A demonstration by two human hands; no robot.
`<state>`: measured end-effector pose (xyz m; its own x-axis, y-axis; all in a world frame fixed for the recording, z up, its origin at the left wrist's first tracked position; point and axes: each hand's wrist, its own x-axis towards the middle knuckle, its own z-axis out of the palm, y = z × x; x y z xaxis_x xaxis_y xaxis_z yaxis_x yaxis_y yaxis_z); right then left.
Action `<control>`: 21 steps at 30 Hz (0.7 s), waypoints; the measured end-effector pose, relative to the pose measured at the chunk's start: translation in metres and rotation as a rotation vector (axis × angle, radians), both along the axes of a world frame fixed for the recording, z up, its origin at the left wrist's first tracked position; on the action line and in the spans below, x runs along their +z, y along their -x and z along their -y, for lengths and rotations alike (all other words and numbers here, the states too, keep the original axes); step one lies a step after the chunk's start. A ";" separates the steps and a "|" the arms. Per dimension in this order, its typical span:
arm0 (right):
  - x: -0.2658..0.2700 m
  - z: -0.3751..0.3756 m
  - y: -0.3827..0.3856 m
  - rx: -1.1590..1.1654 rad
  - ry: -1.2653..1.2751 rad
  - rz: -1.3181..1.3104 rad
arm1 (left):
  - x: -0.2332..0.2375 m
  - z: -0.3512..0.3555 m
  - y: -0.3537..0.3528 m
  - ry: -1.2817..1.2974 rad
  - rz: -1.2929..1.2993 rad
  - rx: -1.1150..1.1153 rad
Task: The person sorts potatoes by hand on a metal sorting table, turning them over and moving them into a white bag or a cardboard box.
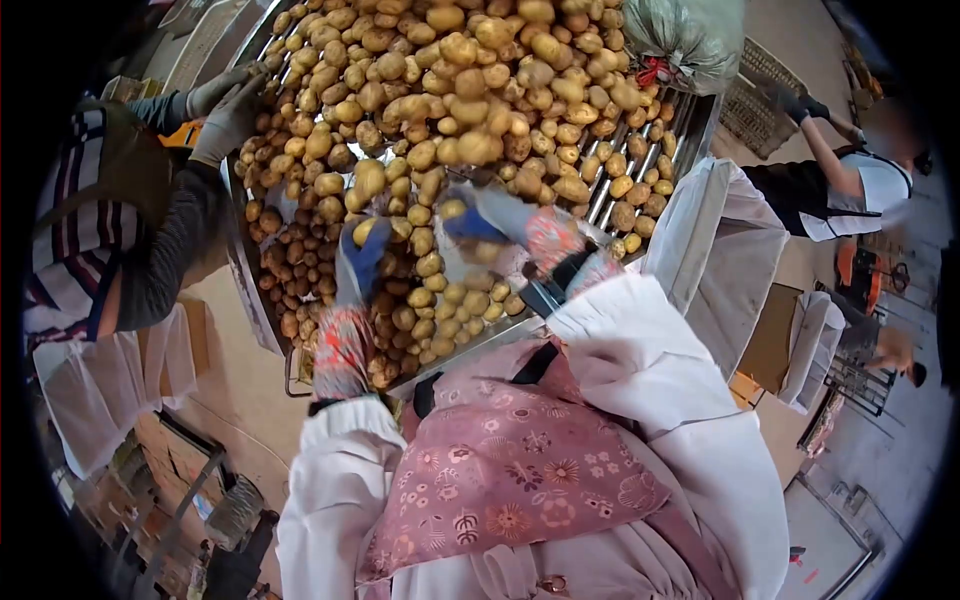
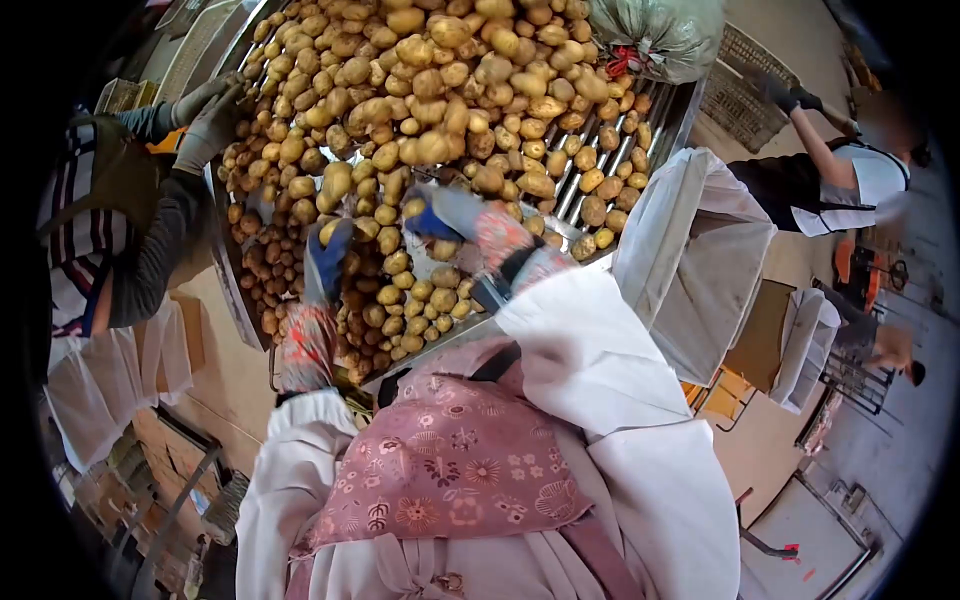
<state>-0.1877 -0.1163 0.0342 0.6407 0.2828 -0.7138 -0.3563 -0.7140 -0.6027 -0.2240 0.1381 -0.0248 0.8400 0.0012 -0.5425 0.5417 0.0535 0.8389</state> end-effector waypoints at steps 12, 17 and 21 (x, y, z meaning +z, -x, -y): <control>0.020 0.124 0.270 -0.904 0.068 1.042 | 0.087 0.298 0.146 0.207 1.055 -0.747; 0.067 0.249 0.330 -1.560 -0.331 0.805 | 0.171 0.342 0.137 0.310 1.314 -0.618; -0.019 0.242 0.324 -1.204 0.008 0.872 | 0.067 0.223 0.053 -0.324 0.938 -0.710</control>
<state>-0.5113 -0.3587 0.0152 0.6976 -0.7164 0.0094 -0.2585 -0.2639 -0.9292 -0.2773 -0.0852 0.0420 0.7744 -0.5950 0.2151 -0.4576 -0.2919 0.8399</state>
